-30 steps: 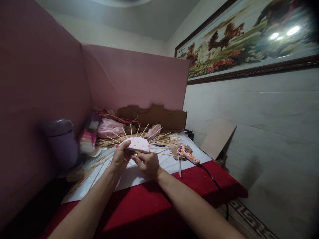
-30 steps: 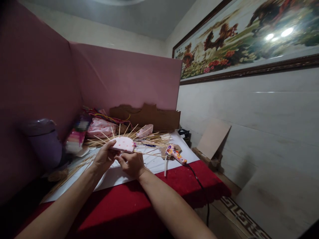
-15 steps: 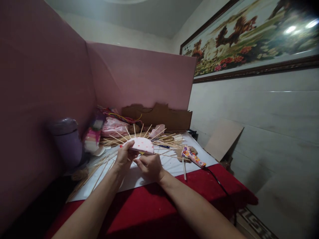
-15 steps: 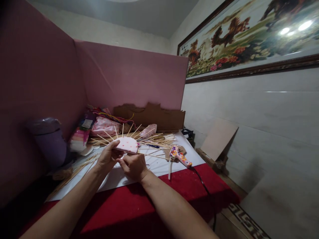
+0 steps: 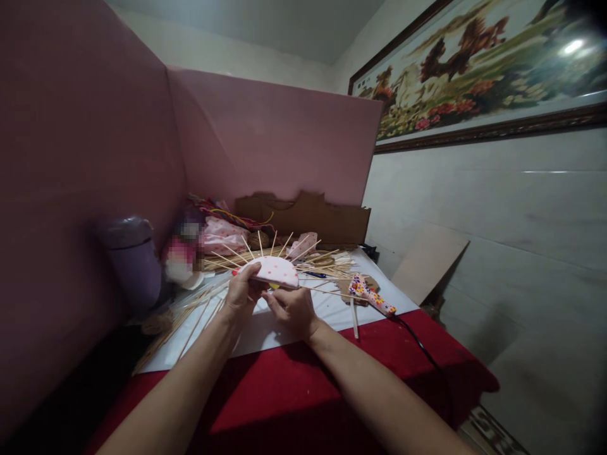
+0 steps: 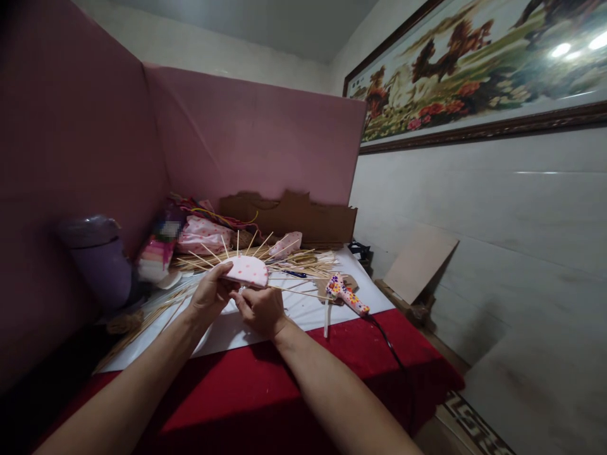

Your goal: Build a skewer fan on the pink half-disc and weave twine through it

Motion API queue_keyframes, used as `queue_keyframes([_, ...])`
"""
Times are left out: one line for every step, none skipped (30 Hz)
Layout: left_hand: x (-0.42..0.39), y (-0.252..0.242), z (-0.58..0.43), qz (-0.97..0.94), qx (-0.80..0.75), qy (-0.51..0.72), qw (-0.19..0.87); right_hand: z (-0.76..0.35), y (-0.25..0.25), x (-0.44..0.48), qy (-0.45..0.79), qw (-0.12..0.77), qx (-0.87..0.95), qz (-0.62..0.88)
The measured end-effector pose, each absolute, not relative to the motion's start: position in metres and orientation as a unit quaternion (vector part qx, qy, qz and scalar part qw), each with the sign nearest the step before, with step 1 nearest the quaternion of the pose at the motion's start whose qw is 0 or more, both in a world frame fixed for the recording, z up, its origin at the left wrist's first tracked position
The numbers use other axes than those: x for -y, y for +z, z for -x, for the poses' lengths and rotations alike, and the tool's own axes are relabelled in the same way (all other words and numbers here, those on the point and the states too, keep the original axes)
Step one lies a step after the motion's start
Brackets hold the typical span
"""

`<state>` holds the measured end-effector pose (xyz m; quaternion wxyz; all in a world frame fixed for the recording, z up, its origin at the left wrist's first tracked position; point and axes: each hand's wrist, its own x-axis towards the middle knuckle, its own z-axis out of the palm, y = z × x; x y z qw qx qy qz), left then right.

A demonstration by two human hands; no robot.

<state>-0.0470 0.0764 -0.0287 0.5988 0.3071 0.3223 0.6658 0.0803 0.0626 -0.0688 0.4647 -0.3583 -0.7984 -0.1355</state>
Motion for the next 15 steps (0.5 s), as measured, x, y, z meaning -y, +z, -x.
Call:
queue_keyframes([-0.0767,-0.0291,0.047,-0.307,-0.322,0.666,0.599,-0.0803,-0.0692,-0.0627,-0.133,0.465,0.798,0.359])
queue_keyframes([-0.077,-0.0293,0.047,-0.306,-0.323,0.666,0.6,-0.0803,-0.0696,-0.0627,-0.129,0.464,0.799,0.361])
queue_keyframes([-0.0773,-0.0296,0.047,-0.304,-0.324,0.666,0.599,-0.0802,-0.07,-0.0628,-0.126,0.464,0.799,0.362])
queue_keyframes([-0.0776,-0.0298,0.047,-0.301,-0.326,0.667,0.599,-0.0801,-0.0704,-0.0629,-0.123,0.464,0.799,0.362])
queue_keyframes([-0.0779,-0.0302,0.047,-0.299,-0.328,0.668,0.598,-0.0799,-0.0708,-0.063,-0.119,0.463,0.8,0.363])
queue_keyframes([-0.0782,-0.0305,0.0472,-0.297,-0.329,0.669,0.597,-0.0796,-0.0712,-0.0631,-0.116,0.462,0.8,0.364])
queue_keyframes([-0.0787,-0.0311,0.0474,-0.296,-0.33,0.67,0.596,-0.0793,-0.0715,-0.0632,-0.112,0.462,0.801,0.364])
queue_keyframes([-0.0792,-0.0317,0.0478,-0.295,-0.33,0.67,0.595,-0.0789,-0.0716,-0.0632,-0.108,0.461,0.803,0.362])
queue_keyframes([-0.0798,-0.0325,0.0483,-0.295,-0.332,0.669,0.596,-0.0787,-0.0717,-0.063,-0.105,0.46,0.804,0.361])
queue_keyframes([-0.0805,-0.0333,0.0488,-0.295,-0.333,0.668,0.596,-0.0785,-0.0716,-0.0628,-0.102,0.459,0.806,0.361])
queue_keyframes([-0.0812,-0.0342,0.0493,-0.294,-0.335,0.667,0.597,-0.0784,-0.0715,-0.0625,-0.101,0.458,0.806,0.361])
queue_keyframes([-0.082,-0.0351,0.0497,-0.294,-0.337,0.665,0.598,-0.0784,-0.0713,-0.0621,-0.101,0.457,0.806,0.362])
queue_keyframes([-0.0827,-0.0359,0.05,-0.293,-0.339,0.664,0.599,-0.0785,-0.0712,-0.0616,-0.101,0.457,0.806,0.363])
queue_keyframes([-0.0833,-0.0366,0.0501,-0.292,-0.34,0.662,0.6,-0.0787,-0.0711,-0.0612,-0.1,0.456,0.806,0.365])
queue_keyframes([-0.0838,-0.0372,0.0501,-0.292,-0.341,0.661,0.601,-0.0789,-0.071,-0.0609,-0.099,0.456,0.805,0.366])
